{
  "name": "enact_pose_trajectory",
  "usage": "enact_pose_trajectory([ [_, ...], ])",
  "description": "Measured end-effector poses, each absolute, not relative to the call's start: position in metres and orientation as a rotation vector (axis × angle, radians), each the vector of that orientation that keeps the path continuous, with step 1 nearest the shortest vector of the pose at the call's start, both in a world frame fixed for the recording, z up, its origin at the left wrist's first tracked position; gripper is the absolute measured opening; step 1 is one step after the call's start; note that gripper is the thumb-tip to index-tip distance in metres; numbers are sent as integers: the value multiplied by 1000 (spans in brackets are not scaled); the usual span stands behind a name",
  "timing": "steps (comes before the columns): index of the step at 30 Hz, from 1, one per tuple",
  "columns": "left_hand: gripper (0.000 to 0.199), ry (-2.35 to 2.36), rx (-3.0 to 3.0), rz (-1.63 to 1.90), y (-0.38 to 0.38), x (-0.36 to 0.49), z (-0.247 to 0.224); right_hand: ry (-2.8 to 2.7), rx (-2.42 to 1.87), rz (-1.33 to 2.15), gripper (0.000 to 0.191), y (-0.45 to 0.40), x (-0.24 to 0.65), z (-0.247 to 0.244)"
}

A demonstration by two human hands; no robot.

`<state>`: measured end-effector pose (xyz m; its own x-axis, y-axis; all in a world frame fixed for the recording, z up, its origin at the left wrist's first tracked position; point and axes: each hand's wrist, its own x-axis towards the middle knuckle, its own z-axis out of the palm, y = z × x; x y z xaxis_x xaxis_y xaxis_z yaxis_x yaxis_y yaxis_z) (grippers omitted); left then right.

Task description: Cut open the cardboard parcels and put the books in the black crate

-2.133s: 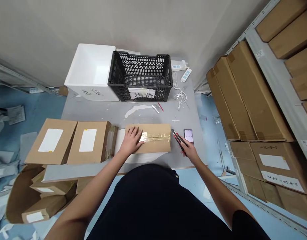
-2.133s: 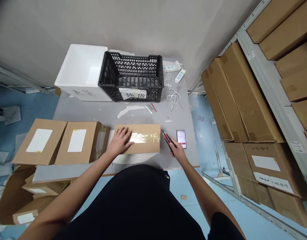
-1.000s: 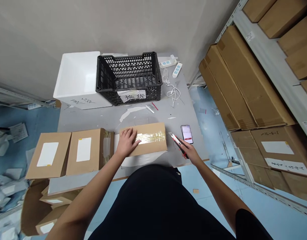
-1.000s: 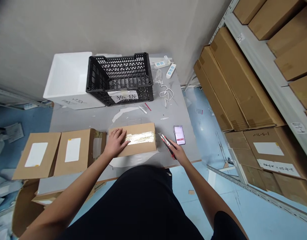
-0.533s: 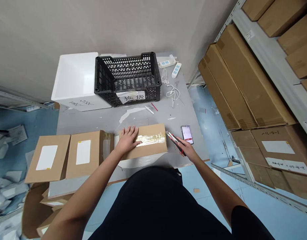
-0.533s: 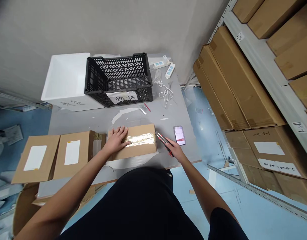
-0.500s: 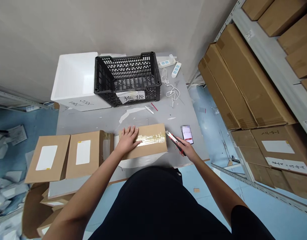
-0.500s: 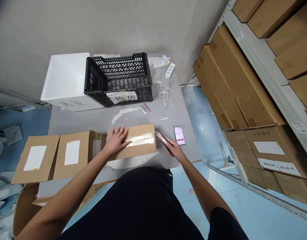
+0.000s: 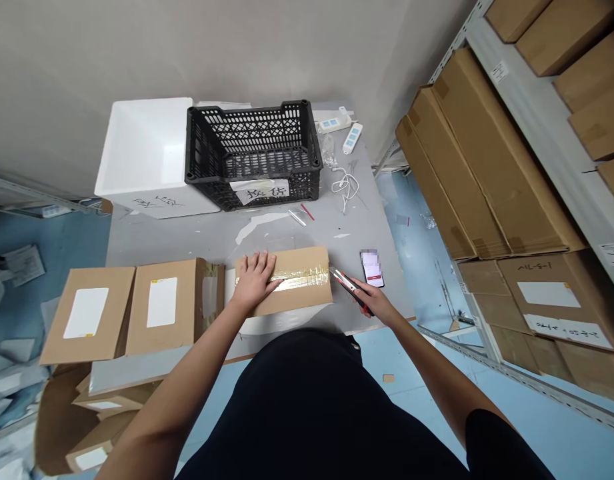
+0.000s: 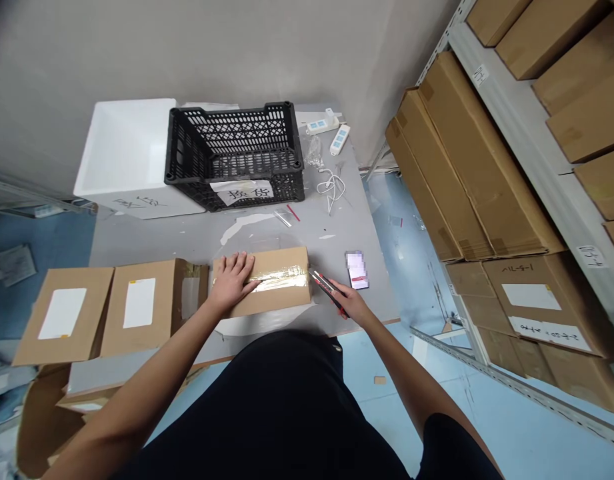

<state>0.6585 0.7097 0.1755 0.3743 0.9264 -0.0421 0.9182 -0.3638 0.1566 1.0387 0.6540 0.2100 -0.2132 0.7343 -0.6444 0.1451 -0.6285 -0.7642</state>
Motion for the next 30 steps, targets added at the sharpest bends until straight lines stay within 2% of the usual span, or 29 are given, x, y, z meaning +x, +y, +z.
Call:
enact_pose_trajectory([
  [30, 69, 1661, 2483, 24, 710, 657, 177, -983, -1638, 1908, 64, 602, 1035, 205],
])
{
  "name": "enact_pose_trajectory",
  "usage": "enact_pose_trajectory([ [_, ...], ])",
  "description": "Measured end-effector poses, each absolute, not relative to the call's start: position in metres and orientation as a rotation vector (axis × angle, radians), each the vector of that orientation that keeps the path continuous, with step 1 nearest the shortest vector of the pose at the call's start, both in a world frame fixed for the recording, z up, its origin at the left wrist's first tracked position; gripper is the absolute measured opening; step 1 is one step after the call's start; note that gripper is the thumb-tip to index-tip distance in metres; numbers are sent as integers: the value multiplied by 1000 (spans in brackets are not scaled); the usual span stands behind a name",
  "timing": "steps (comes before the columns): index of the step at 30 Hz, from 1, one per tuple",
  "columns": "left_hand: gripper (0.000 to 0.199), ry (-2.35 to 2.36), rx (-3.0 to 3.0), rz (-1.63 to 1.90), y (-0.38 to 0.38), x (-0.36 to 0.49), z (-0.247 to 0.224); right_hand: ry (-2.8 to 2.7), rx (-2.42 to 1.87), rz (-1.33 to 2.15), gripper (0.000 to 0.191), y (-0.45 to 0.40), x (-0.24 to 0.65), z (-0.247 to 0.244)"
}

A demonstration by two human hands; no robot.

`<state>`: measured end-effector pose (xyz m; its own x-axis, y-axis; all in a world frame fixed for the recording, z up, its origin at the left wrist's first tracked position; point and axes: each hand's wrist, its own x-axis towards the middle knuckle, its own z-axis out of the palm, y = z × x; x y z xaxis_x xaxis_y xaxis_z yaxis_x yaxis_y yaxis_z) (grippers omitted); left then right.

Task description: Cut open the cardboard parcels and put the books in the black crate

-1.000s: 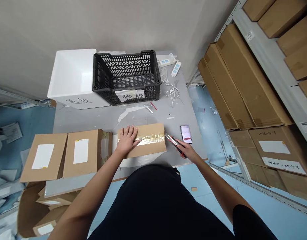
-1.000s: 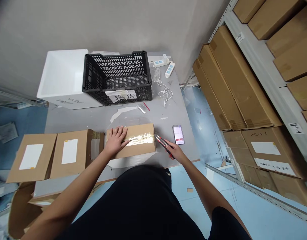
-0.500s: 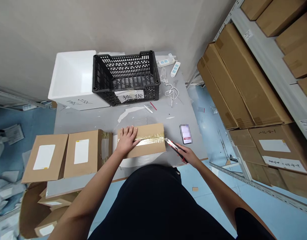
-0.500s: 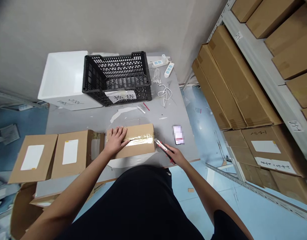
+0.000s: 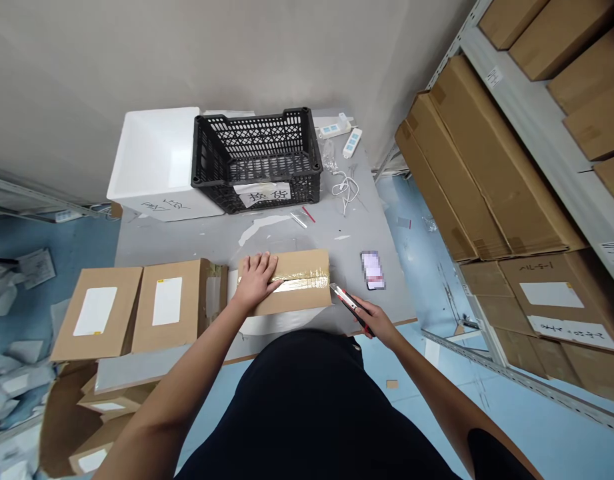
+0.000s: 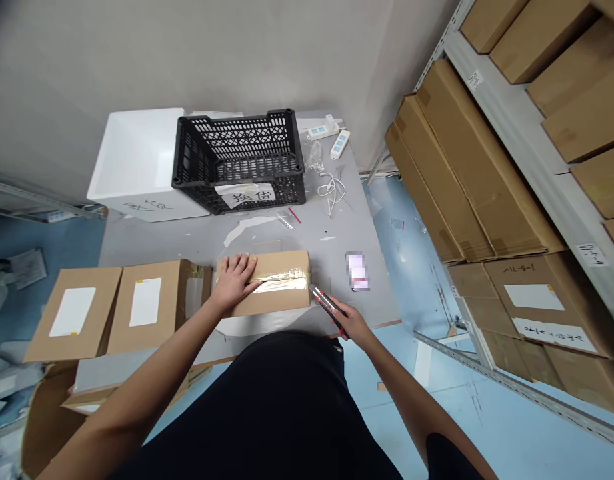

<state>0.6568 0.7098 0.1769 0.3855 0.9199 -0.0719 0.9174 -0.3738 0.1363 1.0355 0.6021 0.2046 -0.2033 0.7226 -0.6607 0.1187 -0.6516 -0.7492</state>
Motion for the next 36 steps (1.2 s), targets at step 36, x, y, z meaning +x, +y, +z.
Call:
enact_pose_trajectory([
  [36, 53, 1976, 1784, 266, 668, 666, 216, -766, -1303, 1638, 47, 792, 915, 207],
])
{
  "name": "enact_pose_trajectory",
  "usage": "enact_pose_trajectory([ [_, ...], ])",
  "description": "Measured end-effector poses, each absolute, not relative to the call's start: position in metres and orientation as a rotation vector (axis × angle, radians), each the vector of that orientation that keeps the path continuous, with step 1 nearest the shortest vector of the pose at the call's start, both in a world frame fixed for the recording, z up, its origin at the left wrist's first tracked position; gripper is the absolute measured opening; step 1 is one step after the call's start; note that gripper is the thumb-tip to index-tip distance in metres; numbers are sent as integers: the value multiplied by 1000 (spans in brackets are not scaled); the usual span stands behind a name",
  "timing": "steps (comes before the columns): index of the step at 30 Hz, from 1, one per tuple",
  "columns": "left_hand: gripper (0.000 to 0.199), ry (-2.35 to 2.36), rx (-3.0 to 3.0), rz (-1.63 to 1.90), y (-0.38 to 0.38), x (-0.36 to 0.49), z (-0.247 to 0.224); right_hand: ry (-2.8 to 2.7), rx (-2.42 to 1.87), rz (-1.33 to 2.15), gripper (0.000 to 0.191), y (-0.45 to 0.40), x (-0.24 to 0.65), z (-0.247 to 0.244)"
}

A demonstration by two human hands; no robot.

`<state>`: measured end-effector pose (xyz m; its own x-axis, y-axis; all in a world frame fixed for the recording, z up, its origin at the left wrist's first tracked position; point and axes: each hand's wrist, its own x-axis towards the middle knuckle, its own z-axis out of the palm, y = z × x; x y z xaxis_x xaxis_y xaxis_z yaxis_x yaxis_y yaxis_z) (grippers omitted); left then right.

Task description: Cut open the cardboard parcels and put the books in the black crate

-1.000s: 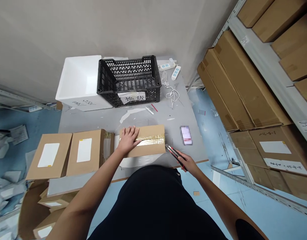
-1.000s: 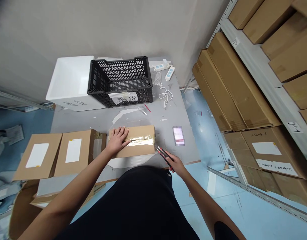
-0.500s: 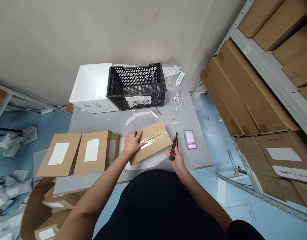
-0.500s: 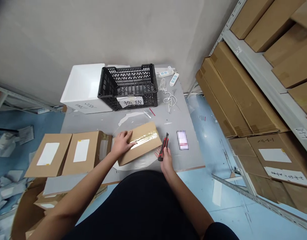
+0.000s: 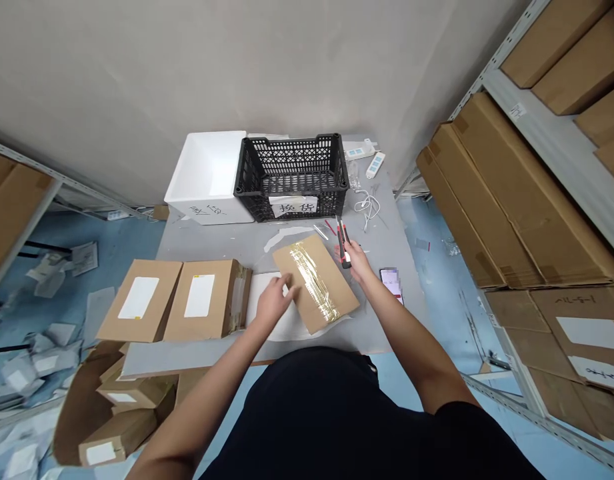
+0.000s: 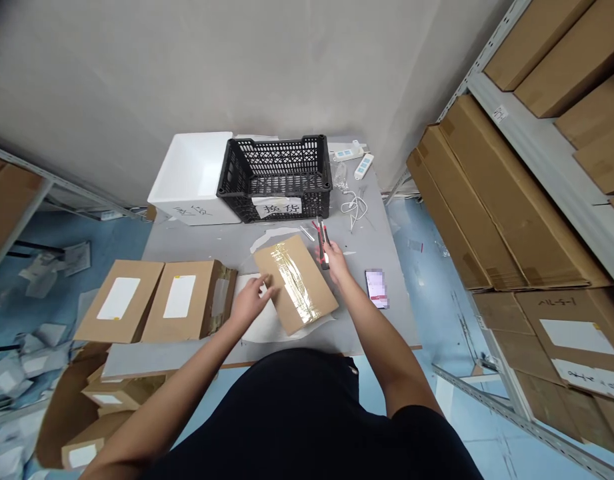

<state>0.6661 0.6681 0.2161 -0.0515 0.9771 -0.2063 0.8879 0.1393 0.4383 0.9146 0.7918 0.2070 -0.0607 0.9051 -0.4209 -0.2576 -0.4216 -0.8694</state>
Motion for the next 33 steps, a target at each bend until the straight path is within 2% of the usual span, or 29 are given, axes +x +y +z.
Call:
enact_pose_trajectory([
  [4, 50, 1939, 1998, 414, 734, 643, 218, -768, -1441, 1388, 50, 722, 947, 202],
  [7, 58, 1809, 2067, 306, 771, 638, 211, -660, -1595, 1236, 51, 652, 959, 190],
  [10, 61, 1732, 2127, 186, 780, 641, 206, -573, -1660, 1259, 52, 612, 953, 177],
  [14, 64, 1885, 2101, 25, 754, 639, 209, -512, -1594, 1251, 50, 623, 943, 171],
  [21, 83, 2012, 1859, -386, 682, 635, 227, -826, -1561, 1328, 48, 707, 964, 184],
  [25, 81, 2088, 2042, -302, 674, 648, 230, -798, -1429, 1536, 47, 726, 971, 191],
  [29, 74, 1648, 2447, -143, 699, 658, 215, -713, -1439, 1541, 46, 707, 982, 190],
  [33, 80, 1366, 2470, -186, 724, 659, 196, -674, -1518, 1513, 51, 668, 998, 185],
])
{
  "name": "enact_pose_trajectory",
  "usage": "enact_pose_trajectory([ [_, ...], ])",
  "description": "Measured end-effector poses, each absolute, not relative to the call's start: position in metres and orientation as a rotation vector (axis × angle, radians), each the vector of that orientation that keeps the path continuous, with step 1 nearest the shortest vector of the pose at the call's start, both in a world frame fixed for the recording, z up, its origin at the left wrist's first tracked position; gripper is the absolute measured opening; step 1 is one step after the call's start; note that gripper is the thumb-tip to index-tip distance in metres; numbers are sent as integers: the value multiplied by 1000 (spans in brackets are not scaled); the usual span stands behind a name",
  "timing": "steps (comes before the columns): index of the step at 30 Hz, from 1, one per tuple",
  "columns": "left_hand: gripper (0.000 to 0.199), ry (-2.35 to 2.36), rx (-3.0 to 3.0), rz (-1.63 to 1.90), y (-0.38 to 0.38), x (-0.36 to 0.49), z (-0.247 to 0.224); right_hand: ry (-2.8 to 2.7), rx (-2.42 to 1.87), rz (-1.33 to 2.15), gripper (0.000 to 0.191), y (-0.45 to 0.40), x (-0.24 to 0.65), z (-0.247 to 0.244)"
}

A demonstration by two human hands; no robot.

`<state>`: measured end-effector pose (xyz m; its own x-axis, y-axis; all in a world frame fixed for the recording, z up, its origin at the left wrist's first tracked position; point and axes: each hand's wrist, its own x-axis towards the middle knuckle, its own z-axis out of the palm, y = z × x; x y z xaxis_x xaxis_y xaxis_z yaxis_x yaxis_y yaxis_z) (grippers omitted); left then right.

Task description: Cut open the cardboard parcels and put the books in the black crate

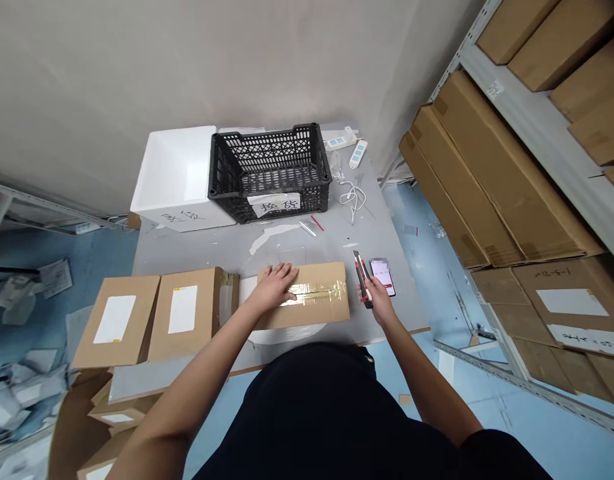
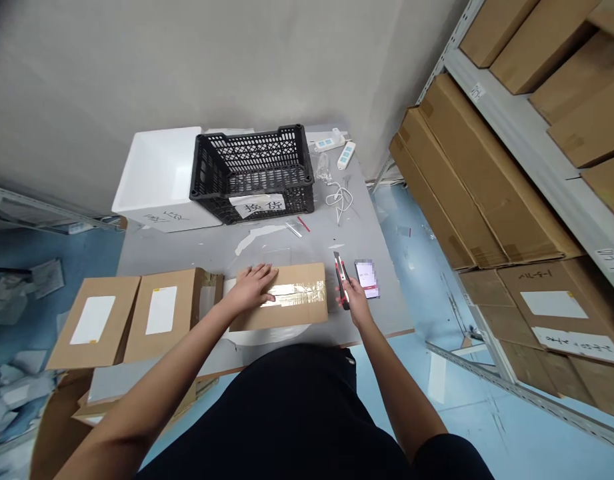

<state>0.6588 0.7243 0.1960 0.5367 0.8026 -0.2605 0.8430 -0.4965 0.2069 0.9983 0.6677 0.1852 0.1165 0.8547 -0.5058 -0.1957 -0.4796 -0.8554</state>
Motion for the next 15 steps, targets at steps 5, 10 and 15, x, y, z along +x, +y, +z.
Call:
enact_pose_trajectory([
  [5, 85, 1346, 2472, -183, 731, 656, 188, -804, -1624, 1588, 63, 632, 1013, 185],
  [10, 75, 1353, 2522, -99, 723, 654, 186, -891, -1676, 1670, 68, 628, 1019, 190],
  [15, 60, 1314, 2626, -43, 714, 654, 183, -930, -1653, 1725, 70, 632, 1026, 195],
])
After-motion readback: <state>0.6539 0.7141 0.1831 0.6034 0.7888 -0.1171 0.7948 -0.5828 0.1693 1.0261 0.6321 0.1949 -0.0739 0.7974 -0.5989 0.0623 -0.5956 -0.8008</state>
